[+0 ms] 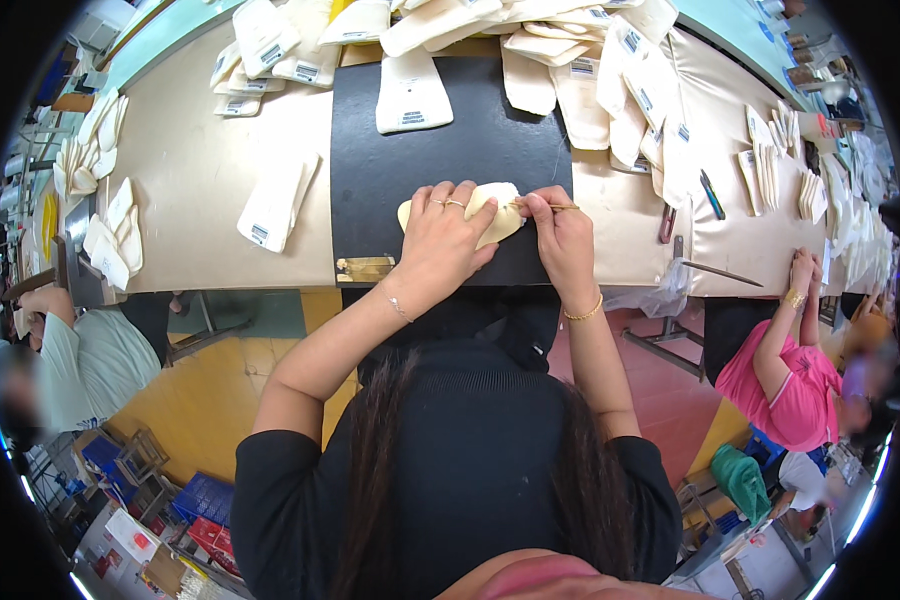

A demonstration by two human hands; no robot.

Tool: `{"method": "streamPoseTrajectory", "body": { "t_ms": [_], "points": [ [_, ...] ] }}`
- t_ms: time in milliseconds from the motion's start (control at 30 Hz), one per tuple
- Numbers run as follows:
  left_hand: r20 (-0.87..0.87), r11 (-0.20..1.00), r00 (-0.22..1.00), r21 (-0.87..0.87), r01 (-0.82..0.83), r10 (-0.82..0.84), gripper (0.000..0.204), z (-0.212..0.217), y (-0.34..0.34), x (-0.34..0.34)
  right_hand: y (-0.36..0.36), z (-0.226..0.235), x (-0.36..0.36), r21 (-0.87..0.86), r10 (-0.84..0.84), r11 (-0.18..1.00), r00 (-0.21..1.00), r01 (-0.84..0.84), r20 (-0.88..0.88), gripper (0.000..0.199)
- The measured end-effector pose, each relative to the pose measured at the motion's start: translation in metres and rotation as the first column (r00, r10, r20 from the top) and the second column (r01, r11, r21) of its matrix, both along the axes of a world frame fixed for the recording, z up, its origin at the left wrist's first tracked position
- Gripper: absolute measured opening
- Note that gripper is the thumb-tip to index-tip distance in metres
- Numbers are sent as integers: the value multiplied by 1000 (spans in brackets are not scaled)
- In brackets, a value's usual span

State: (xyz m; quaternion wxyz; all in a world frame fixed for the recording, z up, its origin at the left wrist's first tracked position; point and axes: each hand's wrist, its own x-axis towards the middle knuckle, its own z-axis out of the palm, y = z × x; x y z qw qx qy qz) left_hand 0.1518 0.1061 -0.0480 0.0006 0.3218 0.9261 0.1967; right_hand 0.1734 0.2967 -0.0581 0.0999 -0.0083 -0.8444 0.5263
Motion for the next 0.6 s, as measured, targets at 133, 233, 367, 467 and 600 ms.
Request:
{"method": "streamPoseTrajectory", "body": {
  "t_ms": [133, 233, 367, 467, 600],
  "points": [
    [1, 999, 1000, -45, -17, 17, 55, 3, 2, 2, -2, 1, -8, 163, 58, 985, 998, -55, -10, 19],
    [0, 998, 1000, -60, -19, 19, 55, 3, 3, 2, -2, 5, -11, 267, 94, 961, 994, -76, -54, 16],
    [-4, 997, 1000, -77, -26, 26, 55, 2, 5, 3, -5, 11, -14, 405, 141, 911, 982, -78, -128, 14],
    [-23, 998, 999, -65, -27, 26, 56, 0, 6, 2, -6, 13, -16, 496, 159, 867, 972, -52, -175, 16],
    [-30, 997, 999, -75, -28, 26, 54, -2, 5, 4, -7, 11, -14, 500, 165, 865, 969, -52, -185, 18]
  ]
}}
